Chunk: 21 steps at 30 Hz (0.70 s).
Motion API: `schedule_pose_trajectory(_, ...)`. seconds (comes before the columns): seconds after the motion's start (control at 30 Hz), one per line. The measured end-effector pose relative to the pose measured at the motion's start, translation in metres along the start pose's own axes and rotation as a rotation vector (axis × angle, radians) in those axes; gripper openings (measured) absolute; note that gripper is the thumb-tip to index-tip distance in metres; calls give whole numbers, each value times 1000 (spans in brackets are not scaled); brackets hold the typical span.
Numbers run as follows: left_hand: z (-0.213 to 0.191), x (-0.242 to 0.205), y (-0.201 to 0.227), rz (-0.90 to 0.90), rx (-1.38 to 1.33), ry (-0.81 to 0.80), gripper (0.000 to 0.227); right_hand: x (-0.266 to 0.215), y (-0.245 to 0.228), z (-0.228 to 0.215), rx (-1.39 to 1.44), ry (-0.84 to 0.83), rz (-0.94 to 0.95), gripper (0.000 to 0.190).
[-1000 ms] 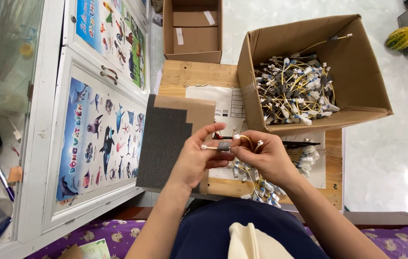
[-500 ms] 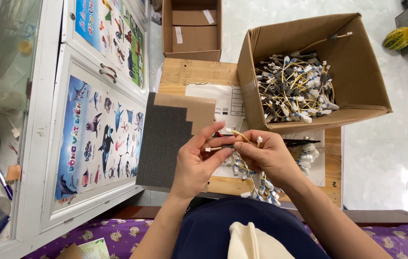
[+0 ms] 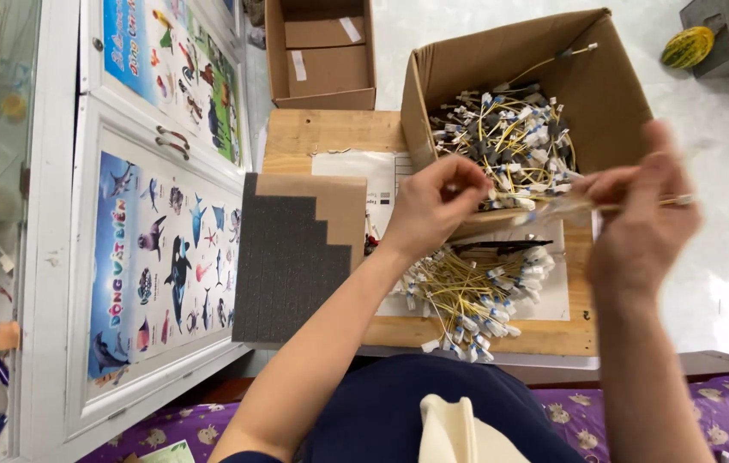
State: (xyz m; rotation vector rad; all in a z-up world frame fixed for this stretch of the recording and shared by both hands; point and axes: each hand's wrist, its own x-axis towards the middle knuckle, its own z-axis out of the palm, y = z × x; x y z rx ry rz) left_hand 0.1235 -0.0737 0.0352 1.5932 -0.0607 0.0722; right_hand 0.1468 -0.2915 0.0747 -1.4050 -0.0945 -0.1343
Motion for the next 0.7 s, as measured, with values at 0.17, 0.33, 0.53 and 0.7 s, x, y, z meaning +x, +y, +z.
schedule_pose_trajectory(0.17,-2,-1,6,-115,-772,-127,12,14,-11,0,-352,-175,70,36)
schedule_pose_trajectory(0.33,-9,9,-3,-126,-1086,48,15,10,-4,-3,-400,-485,49,39)
schedule_pose_trajectory(0.53,0,22,-22,88,-167,81,24,7,-13,-14,-224,-140,409,38)
schedule_pose_trajectory(0.7,-25,-4,35,-29,159,-45,20,-18,24,39,-669,-508,450,33)
